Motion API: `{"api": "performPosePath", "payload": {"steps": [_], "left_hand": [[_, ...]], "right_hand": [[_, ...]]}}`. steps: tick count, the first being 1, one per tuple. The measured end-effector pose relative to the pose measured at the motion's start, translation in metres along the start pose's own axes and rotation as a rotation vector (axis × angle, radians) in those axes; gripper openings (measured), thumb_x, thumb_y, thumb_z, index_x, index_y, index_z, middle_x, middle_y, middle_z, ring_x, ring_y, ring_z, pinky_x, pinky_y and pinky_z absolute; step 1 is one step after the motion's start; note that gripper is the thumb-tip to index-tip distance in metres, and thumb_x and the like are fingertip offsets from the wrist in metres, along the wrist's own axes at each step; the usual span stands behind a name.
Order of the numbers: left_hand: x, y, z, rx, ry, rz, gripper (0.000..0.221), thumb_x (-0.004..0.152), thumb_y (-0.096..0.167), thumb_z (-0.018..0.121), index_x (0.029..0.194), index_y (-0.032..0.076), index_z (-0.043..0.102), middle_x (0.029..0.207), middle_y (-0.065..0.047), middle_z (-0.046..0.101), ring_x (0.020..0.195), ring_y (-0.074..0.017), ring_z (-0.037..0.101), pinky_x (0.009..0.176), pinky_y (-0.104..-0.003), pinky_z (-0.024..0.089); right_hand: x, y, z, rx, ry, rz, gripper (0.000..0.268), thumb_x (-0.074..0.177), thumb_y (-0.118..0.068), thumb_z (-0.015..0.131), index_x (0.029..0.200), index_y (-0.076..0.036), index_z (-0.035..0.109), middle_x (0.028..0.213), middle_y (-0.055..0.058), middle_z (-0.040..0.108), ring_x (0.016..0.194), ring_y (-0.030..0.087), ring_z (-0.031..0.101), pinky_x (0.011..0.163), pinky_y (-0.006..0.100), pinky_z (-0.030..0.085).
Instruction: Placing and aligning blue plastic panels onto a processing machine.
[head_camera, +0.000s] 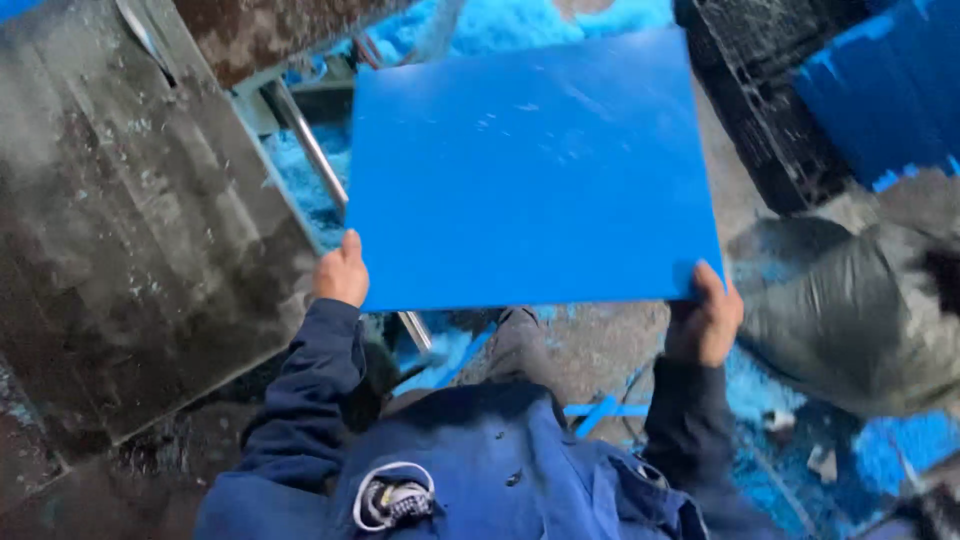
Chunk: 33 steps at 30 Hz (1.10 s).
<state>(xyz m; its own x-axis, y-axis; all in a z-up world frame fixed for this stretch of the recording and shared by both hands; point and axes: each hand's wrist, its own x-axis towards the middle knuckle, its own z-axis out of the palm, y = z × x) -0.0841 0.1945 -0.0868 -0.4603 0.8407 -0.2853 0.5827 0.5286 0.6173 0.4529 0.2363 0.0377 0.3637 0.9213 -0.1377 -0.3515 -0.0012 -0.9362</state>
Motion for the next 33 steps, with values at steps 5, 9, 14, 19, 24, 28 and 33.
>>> {"api": "performPosePath", "payload": {"steps": [5, 9, 14, 19, 24, 28, 33], "left_hand": [[0.095, 0.051, 0.02, 0.021, 0.168, -0.286, 0.076, 0.111, 0.061, 0.035, 0.072, 0.0, 0.056, 0.072, -0.029, 0.048, 0.065, -0.0506, 0.044, 0.063, -0.067, 0.03], [0.194, 0.066, 0.053, 0.044, 0.269, -0.358, 0.079, 0.111, 0.062, 0.035, 0.078, -0.004, 0.063, 0.079, -0.032, 0.056, 0.073, -0.0525, 0.051, 0.069, -0.068, 0.037], [0.319, 0.053, 0.103, 0.111, 0.364, -0.356, 0.075, 0.108, 0.06, 0.041, 0.09, -0.005, 0.074, 0.094, -0.03, 0.068, 0.092, -0.0502, 0.062, 0.085, -0.062, 0.047], [0.279, 0.167, 0.056, -0.533, 0.457, 0.047, 0.05, 0.104, 0.035, 0.062, 0.137, -0.002, 0.056, 0.129, -0.021, 0.069, 0.118, -0.0305, 0.069, 0.096, -0.041, 0.056], [0.128, 0.164, 0.024, -0.278, 0.361, -0.006, 0.044, 0.098, 0.022, 0.069, 0.137, 0.003, 0.061, 0.134, -0.015, 0.067, 0.109, -0.0229, 0.073, 0.087, -0.034, 0.058], [-0.001, 0.095, 0.039, -0.355, 0.441, -0.366, 0.037, 0.098, 0.016, 0.065, 0.133, 0.005, 0.065, 0.124, -0.011, 0.069, 0.096, -0.0174, 0.072, 0.08, -0.032, 0.059], [-0.157, 0.016, 0.087, -0.408, 0.542, -0.566, 0.039, 0.096, 0.017, 0.063, 0.133, 0.005, 0.064, 0.118, -0.01, 0.074, 0.094, -0.0154, 0.076, 0.082, -0.031, 0.061]], "right_hand": [[0.232, 0.059, 0.096, 0.046, -0.357, 0.155, 0.026, 0.107, -0.026, 0.068, 0.103, -0.001, 0.061, 0.091, 0.004, 0.057, 0.081, 0.019, 0.06, 0.075, 0.041, 0.053], [0.341, 0.103, 0.17, 0.012, -0.446, 0.373, 0.034, 0.101, -0.029, 0.069, 0.116, 0.001, 0.062, 0.106, 0.01, 0.067, 0.09, 0.026, 0.069, 0.08, 0.048, 0.058], [0.429, 0.188, 0.207, 0.003, -0.361, 0.545, 0.042, 0.094, -0.031, 0.068, 0.126, -0.004, 0.064, 0.118, 0.011, 0.072, 0.1, 0.029, 0.074, 0.084, 0.051, 0.062], [0.533, 0.295, 0.223, 0.026, -0.198, 0.373, 0.043, 0.095, -0.028, 0.075, 0.131, -0.007, 0.07, 0.127, 0.006, 0.075, 0.113, 0.026, 0.073, 0.097, 0.047, 0.061], [0.536, 0.317, 0.265, 0.129, -0.309, 0.321, 0.033, 0.099, -0.031, 0.069, 0.111, -0.001, 0.064, 0.112, 0.014, 0.069, 0.101, 0.029, 0.068, 0.089, 0.047, 0.058], [0.388, 0.338, 0.299, -0.155, -0.493, 0.192, 0.083, 0.096, -0.026, 0.069, 0.159, -0.012, 0.017, 0.141, 0.014, 0.059, 0.098, 0.023, 0.067, 0.067, 0.04, 0.053], [0.269, 0.373, 0.364, -0.361, -0.789, 0.039, 0.108, 0.103, -0.016, 0.076, 0.167, -0.009, -0.011, 0.174, 0.026, 0.013, 0.143, 0.03, 0.038, 0.113, 0.04, 0.036]]}}
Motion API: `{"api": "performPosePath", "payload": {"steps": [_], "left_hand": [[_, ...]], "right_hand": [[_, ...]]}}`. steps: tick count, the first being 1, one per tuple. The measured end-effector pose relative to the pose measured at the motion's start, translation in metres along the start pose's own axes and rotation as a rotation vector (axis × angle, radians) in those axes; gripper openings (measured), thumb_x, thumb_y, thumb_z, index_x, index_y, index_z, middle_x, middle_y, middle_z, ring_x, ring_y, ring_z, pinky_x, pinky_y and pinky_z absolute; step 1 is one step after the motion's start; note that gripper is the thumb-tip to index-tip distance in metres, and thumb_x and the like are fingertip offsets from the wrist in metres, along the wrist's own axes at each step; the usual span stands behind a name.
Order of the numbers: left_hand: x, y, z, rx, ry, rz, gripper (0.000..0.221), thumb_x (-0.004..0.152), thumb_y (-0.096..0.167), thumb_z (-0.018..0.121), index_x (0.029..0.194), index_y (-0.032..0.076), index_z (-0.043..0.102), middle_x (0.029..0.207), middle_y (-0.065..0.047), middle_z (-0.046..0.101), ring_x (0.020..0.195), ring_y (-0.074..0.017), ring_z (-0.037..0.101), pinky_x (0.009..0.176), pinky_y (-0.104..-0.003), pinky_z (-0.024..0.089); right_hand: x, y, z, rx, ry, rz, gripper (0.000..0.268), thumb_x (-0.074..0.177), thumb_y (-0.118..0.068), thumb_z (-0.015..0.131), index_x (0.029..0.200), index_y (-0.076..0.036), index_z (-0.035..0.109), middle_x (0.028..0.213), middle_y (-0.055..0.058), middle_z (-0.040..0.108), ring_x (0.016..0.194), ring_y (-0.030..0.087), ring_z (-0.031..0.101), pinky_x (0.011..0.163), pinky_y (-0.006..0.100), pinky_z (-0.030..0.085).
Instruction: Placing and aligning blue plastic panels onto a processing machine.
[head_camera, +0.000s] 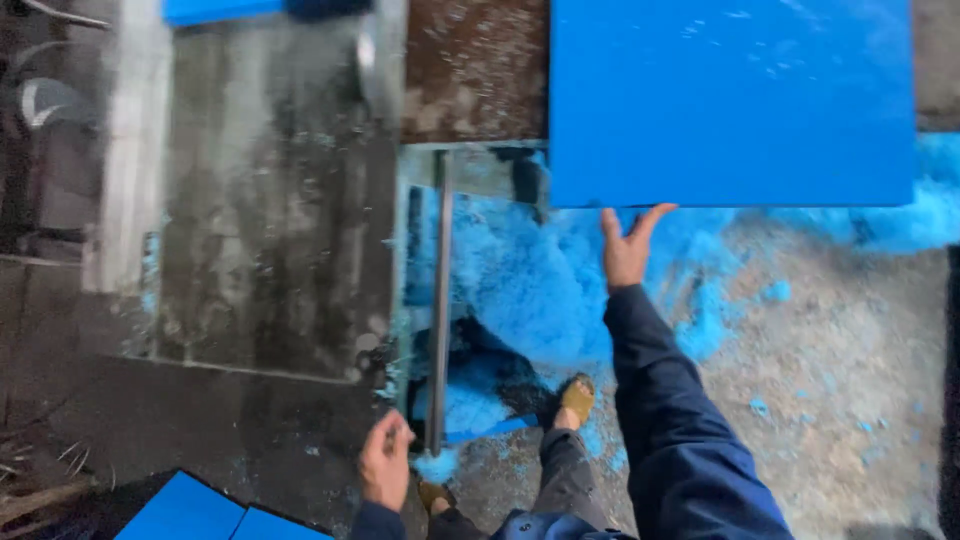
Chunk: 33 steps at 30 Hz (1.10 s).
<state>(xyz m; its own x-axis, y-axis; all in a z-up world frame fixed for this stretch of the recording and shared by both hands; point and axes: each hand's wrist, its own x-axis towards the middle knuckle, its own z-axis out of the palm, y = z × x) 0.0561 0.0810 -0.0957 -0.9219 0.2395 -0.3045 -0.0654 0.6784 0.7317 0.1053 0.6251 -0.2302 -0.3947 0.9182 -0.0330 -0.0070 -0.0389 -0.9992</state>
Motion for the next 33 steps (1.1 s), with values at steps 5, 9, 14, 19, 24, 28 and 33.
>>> {"api": "performPosePath", "payload": {"steps": [5, 9, 14, 19, 24, 28, 33], "left_hand": [[-0.037, -0.042, -0.072, -0.013, 0.023, -0.015, 0.035, 0.095, 0.021, 0.067, 0.125, 0.003, 0.068, 0.116, -0.01, 0.075, 0.087, -0.0169, 0.076, 0.076, -0.032, 0.061], [-0.018, -0.113, -0.129, -0.012, 0.048, -0.019, 0.035, 0.095, 0.024, 0.068, 0.124, 0.005, 0.069, 0.115, -0.01, 0.073, 0.082, -0.0181, 0.074, 0.075, -0.032, 0.059], [-0.015, -0.192, -0.236, -0.21, 0.033, 0.107, 0.037, 0.094, 0.028, 0.068, 0.124, 0.005, 0.069, 0.119, -0.009, 0.072, 0.087, -0.0186, 0.074, 0.078, -0.032, 0.06], [-0.002, -0.279, -0.342, -0.172, 0.138, -0.043, 0.042, 0.094, 0.033, 0.068, 0.127, 0.007, 0.07, 0.125, -0.01, 0.072, 0.095, -0.0211, 0.075, 0.084, -0.034, 0.058], [0.004, -0.295, -0.403, -0.069, 0.128, -0.213, 0.043, 0.096, 0.035, 0.068, 0.129, 0.008, 0.07, 0.119, -0.013, 0.075, 0.103, -0.0236, 0.073, 0.089, -0.036, 0.057], [0.041, -0.295, -0.395, -0.203, 0.052, -0.111, 0.045, 0.092, 0.035, 0.071, 0.124, 0.004, 0.071, 0.115, -0.015, 0.078, 0.104, -0.0239, 0.076, 0.093, -0.036, 0.058], [0.09, -0.212, -0.414, -0.206, -0.047, -0.069, 0.046, 0.094, 0.034, 0.069, 0.128, 0.004, 0.066, 0.122, -0.014, 0.074, 0.11, -0.0241, 0.072, 0.093, -0.035, 0.055]], "right_hand": [[0.056, 0.066, -0.04, -0.26, -0.022, -0.113, 0.107, 0.101, -0.03, 0.077, 0.164, 0.006, -0.001, 0.17, 0.031, 0.02, 0.156, 0.037, 0.024, 0.123, 0.04, 0.027], [-0.046, -0.025, -0.008, -0.37, 0.123, -0.108, 0.095, 0.102, -0.036, 0.079, 0.168, -0.002, 0.019, 0.152, 0.027, 0.054, 0.132, 0.03, 0.058, 0.111, 0.038, 0.048], [-0.313, -0.089, 0.103, -0.847, -0.131, -0.055, 0.088, 0.09, -0.039, 0.078, 0.164, -0.011, 0.038, 0.154, 0.021, 0.061, 0.083, 0.026, 0.071, 0.083, 0.035, 0.056], [-0.412, -0.083, 0.247, -0.842, -0.526, -0.252, 0.093, 0.085, -0.041, 0.08, 0.158, -0.007, 0.034, 0.162, 0.026, 0.036, 0.151, 0.039, 0.035, 0.12, 0.044, 0.033], [-0.42, -0.083, 0.358, -1.05, -0.663, -0.215, 0.094, 0.082, -0.043, 0.079, 0.159, -0.01, 0.035, 0.161, 0.028, 0.03, 0.148, 0.047, 0.031, 0.119, 0.048, 0.034], [-0.425, -0.157, 0.422, -1.514, -0.69, -0.035, 0.099, 0.076, -0.052, 0.078, 0.157, -0.02, 0.032, 0.166, 0.016, 0.024, 0.151, 0.041, 0.027, 0.121, 0.056, 0.029], [-0.41, -0.105, 0.413, -1.425, -0.726, -0.152, 0.101, 0.08, -0.057, 0.077, 0.156, -0.007, 0.031, 0.162, 0.031, 0.025, 0.141, 0.06, 0.028, 0.116, 0.057, 0.033]]}}
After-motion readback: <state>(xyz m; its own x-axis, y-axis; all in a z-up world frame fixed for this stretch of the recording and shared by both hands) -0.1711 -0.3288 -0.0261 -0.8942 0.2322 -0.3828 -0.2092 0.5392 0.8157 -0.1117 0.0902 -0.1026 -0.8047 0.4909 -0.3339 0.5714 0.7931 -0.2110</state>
